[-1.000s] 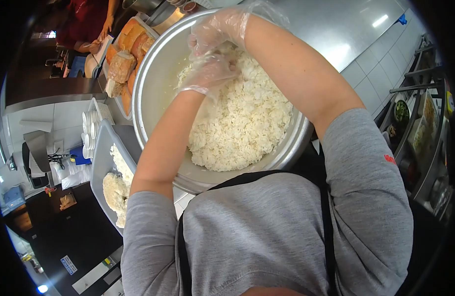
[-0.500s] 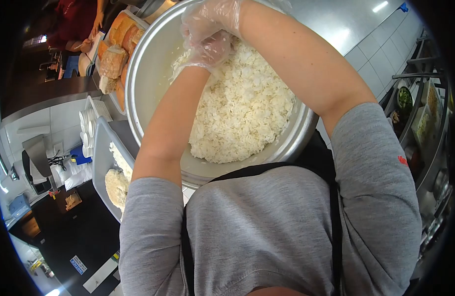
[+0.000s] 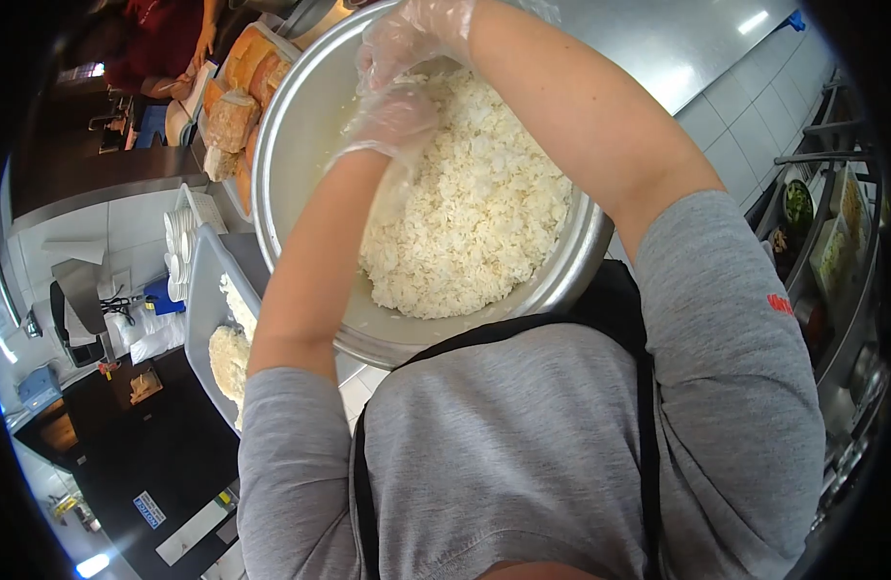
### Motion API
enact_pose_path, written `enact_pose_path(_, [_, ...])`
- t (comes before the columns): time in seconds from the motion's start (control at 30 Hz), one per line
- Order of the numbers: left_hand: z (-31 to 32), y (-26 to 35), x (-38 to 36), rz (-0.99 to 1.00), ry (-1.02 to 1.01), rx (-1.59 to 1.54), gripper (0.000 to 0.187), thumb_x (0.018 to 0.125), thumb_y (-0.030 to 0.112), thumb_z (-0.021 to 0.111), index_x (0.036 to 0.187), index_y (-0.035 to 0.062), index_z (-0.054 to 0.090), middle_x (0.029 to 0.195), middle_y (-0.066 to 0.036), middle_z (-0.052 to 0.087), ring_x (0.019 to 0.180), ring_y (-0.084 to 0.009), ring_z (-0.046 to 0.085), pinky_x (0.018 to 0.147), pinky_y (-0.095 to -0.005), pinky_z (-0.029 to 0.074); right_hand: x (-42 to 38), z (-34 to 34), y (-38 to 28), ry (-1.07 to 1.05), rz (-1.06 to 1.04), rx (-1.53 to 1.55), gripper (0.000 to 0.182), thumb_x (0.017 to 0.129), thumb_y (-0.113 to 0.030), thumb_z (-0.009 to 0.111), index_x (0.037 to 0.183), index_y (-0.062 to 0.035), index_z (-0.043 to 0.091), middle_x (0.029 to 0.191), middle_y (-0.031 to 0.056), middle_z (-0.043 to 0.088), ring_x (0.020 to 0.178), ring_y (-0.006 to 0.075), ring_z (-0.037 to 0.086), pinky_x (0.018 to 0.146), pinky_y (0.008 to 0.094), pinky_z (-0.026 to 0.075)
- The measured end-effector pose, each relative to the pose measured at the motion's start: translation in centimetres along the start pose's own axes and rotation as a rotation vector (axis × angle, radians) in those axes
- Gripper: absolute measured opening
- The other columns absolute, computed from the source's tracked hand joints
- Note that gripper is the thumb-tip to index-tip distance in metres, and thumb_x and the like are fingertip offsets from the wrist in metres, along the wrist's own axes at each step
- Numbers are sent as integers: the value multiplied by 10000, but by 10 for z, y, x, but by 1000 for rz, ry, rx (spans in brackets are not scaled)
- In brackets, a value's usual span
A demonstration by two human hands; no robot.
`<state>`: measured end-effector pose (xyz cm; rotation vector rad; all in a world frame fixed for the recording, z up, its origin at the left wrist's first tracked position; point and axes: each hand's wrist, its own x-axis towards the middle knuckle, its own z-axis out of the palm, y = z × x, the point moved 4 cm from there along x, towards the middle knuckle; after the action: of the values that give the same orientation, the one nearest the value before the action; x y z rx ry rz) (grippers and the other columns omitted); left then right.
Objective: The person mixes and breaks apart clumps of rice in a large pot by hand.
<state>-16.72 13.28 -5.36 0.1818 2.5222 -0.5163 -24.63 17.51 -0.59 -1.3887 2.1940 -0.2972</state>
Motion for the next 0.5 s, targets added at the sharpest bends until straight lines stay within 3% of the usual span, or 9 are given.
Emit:
enact_pose_path(0.07, [17,-24,11,23,180,-279,407,887,285,534,1227,65,573,1273,-139,562,1177,-286,535,994,-396,428,4,4,1,5,11,-44,336,835,-262,620,1134,-115,661,1046,98,687,915,277,652,794,378,523])
enact_pose_path(0.1, [28,-37,14,34,355,-562,412,874,281,544,1226,70,577,1281,-146,554,1177,-297,532,992,-402,434,6,7,1,9,13,-67,334,836,-259,619,1133,-114,662,1045,99,688,913,278,653,793,379,524])
enact_pose_path(0.13, [41,-37,17,39,354,-557,412,874,281,544,1226,70,577,1281,-146,554,1177,-297,532,992,-402,434,9,7,1,15,17,-99,331,836,-256,618,1131,-113,663,1044,100,688,912,280,654,792,379,525])
enact_pose_path(0.2, [46,-28,12,236,760,-232,401,864,269,541,1219,90,593,1273,-142,556,1156,-310,543,966,-411,453,14,10,1,23,27,-167,326,837,-250,616,1128,-111,665,1041,102,689,909,283,656,790,380,527])
enact_pose_path(0.23, [33,-21,8,243,759,-235,401,864,269,541,1219,90,593,1273,-142,556,1156,-310,543,966,-411,453,18,12,2,24,35,-200,323,838,-247,615,1127,-110,667,1040,103,690,907,285,657,788,380,528])
enact_pose_path(0.27, [29,-16,13,123,446,-126,418,855,269,546,1236,101,583,1274,-133,555,1150,-315,547,960,-417,456,21,15,2,21,41,-241,321,839,-244,614,1125,-109,668,1039,105,691,906,287,659,787,380,529])
enact_pose_path(0.33, [29,-17,9,3,133,-16,437,846,270,550,1253,112,574,1276,-124,555,1145,-320,550,954,-424,459,31,22,6,17,46,-311,316,840,-237,612,1122,-107,670,1037,107,692,902,290,661,785,381,531])
enact_pose_path(0.4, [22,-24,2,-99,324,-282,449,835,277,562,1255,120,573,1254,-120,561,1140,-316,551,945,-424,463,40,30,12,-2,43,-387,311,841,-231,610,1119,-106,672,1034,109,693,899,294,663,783,382,533])
enact_pose_path(0.5, [46,-47,16,-136,306,-360,443,822,273,576,1238,119,583,1253,-121,560,1115,-318,559,928,-429,468,54,49,24,-31,9,-498,304,843,-222,607,1114,-103,676,1031,113,695,895,299,666,779,383,536])
